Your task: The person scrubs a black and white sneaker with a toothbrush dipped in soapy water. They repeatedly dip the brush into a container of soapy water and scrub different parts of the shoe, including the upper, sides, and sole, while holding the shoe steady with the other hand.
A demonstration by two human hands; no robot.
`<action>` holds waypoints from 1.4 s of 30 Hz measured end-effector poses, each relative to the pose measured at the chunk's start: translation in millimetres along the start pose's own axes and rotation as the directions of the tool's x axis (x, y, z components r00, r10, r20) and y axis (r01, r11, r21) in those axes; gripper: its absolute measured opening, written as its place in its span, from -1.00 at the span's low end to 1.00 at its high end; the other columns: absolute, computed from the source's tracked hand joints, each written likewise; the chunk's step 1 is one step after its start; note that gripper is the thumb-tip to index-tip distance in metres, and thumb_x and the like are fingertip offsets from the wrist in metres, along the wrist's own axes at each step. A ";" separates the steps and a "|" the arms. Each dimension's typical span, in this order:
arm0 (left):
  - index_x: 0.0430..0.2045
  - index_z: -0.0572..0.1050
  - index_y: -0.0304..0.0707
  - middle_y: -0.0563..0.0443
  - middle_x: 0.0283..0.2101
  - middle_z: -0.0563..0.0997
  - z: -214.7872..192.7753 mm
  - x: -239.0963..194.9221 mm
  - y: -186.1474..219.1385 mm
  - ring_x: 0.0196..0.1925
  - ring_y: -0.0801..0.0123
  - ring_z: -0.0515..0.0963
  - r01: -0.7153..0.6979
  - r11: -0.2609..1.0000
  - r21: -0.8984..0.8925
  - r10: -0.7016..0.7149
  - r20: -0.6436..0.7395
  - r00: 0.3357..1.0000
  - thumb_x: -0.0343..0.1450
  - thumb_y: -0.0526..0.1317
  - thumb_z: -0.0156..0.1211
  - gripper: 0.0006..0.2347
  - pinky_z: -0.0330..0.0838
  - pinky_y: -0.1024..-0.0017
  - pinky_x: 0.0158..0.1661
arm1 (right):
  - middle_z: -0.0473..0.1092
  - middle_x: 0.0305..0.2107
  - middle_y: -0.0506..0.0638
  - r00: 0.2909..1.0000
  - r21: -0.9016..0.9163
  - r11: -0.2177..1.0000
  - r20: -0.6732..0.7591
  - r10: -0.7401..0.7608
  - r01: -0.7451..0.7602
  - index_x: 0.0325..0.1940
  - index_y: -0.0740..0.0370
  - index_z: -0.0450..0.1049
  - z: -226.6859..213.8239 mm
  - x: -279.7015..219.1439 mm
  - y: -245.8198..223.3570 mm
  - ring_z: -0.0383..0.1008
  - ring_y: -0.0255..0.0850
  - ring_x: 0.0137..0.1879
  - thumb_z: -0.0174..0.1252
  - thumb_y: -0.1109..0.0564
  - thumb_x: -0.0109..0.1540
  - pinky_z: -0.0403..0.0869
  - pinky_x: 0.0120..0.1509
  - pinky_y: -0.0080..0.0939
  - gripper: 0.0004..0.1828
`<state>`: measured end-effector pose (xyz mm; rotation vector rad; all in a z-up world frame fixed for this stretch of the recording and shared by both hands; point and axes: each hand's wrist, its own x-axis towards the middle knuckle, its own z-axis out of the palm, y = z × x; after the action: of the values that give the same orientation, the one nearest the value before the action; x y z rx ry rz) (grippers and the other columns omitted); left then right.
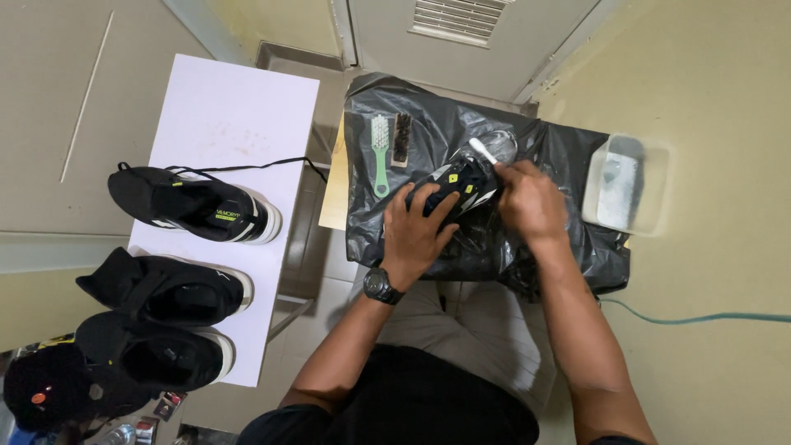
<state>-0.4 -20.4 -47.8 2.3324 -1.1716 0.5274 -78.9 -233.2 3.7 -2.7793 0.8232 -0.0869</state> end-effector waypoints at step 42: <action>0.23 0.38 0.22 -0.05 0.20 0.34 -17.9 5.8 3.9 0.22 -0.20 0.42 0.005 0.997 -0.072 -0.001 0.051 0.999 0.44 0.06 0.30 -0.55 0.52 -0.17 -0.01 | 0.49 -0.03 -0.14 0.996 -0.022 1.000 -0.087 -0.004 0.002 0.12 -0.27 0.61 19.9 -26.8 24.3 0.61 0.12 -0.06 0.05 0.15 0.23 0.62 -0.10 0.20 -0.55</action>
<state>-2.5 -15.9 -29.1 2.2979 -1.1899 0.4199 -111.8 -234.1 -21.2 -2.8153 0.8452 -0.2026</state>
